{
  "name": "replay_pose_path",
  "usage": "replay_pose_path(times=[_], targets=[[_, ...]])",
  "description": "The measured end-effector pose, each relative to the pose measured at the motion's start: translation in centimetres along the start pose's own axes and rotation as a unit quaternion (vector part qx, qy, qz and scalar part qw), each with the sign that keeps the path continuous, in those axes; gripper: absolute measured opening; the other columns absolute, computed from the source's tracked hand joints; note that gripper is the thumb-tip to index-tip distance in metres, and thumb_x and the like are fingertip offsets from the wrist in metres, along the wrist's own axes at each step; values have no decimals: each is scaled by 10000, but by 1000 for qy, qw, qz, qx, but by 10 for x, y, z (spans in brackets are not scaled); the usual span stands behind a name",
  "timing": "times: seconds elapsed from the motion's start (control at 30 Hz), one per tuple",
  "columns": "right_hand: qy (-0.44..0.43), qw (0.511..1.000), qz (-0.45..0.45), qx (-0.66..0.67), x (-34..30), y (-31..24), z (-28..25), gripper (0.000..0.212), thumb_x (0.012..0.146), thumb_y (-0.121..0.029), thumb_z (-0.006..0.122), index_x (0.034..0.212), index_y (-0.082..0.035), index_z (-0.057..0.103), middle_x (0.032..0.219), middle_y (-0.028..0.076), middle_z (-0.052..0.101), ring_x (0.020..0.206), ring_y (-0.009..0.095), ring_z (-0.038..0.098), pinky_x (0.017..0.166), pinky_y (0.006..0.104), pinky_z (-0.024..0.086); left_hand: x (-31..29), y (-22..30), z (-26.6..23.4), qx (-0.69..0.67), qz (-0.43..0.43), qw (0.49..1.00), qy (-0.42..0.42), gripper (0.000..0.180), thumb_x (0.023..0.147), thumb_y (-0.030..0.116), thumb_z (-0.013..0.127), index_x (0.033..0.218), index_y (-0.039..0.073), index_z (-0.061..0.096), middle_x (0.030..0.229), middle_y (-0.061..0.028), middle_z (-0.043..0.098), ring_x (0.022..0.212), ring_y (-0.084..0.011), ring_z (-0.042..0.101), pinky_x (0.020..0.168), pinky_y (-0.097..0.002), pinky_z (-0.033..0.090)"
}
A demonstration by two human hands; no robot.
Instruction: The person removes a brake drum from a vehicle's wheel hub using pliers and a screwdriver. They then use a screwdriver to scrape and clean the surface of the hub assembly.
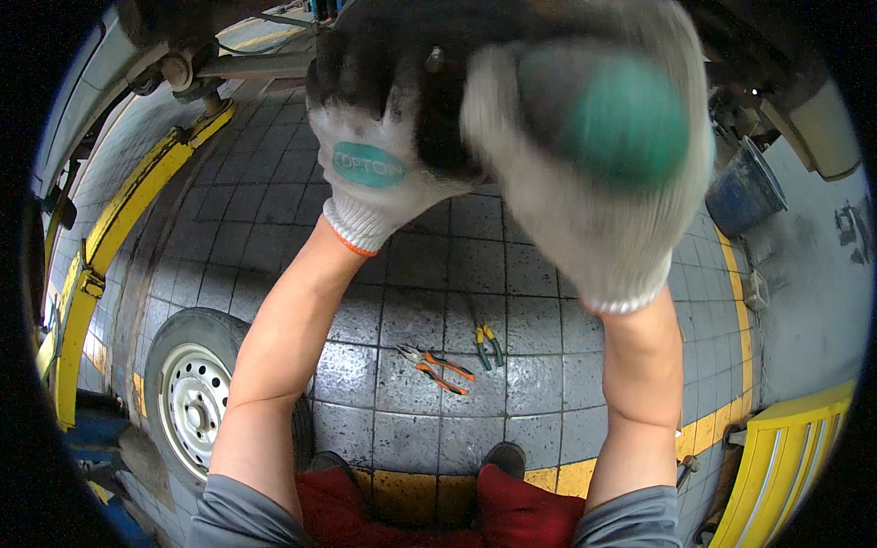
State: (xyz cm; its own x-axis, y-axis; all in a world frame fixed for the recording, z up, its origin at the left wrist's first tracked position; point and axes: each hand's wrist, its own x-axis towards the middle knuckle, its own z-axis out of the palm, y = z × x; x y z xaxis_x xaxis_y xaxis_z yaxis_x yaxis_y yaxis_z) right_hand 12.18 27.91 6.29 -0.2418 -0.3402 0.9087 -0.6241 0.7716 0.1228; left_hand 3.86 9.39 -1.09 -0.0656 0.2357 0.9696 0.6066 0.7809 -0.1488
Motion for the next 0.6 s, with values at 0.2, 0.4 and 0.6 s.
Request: replay_pose_path(times=[0.2, 0.4, 0.6], targets=[[77, 995, 46, 36, 6, -6, 9, 443, 795, -124, 883, 1186, -28, 700, 1115, 111, 708, 1017, 239, 697, 902, 370, 572, -1, 1, -2, -16, -67, 997, 22, 1004, 557, 685, 863, 1389, 189, 601, 1405, -234, 493, 1325, -533, 423, 1040, -726, 354], [82, 992, -74, 63, -11, -9, 5, 380, 792, -26, 848, 1136, -39, 686, 1126, 105, 694, 1053, 251, 664, 916, 392, 533, -2, 5, 5, -17, -71, 997, 29, 989, 549, 665, 870, 1371, 178, 614, 1377, -218, 510, 1313, -525, 429, 1035, -724, 355], [7, 997, -81, 8, -20, -6, 3, 307, 810, -63, 825, 1091, -84, 704, 1160, 83, 684, 1083, 264, 643, 917, 395, 522, -7, 0, 7, 24, -27, 999, 33, 1014, 609, 654, 863, 1434, 144, 568, 1455, -247, 480, 1353, -521, 435, 1088, -674, 354]])
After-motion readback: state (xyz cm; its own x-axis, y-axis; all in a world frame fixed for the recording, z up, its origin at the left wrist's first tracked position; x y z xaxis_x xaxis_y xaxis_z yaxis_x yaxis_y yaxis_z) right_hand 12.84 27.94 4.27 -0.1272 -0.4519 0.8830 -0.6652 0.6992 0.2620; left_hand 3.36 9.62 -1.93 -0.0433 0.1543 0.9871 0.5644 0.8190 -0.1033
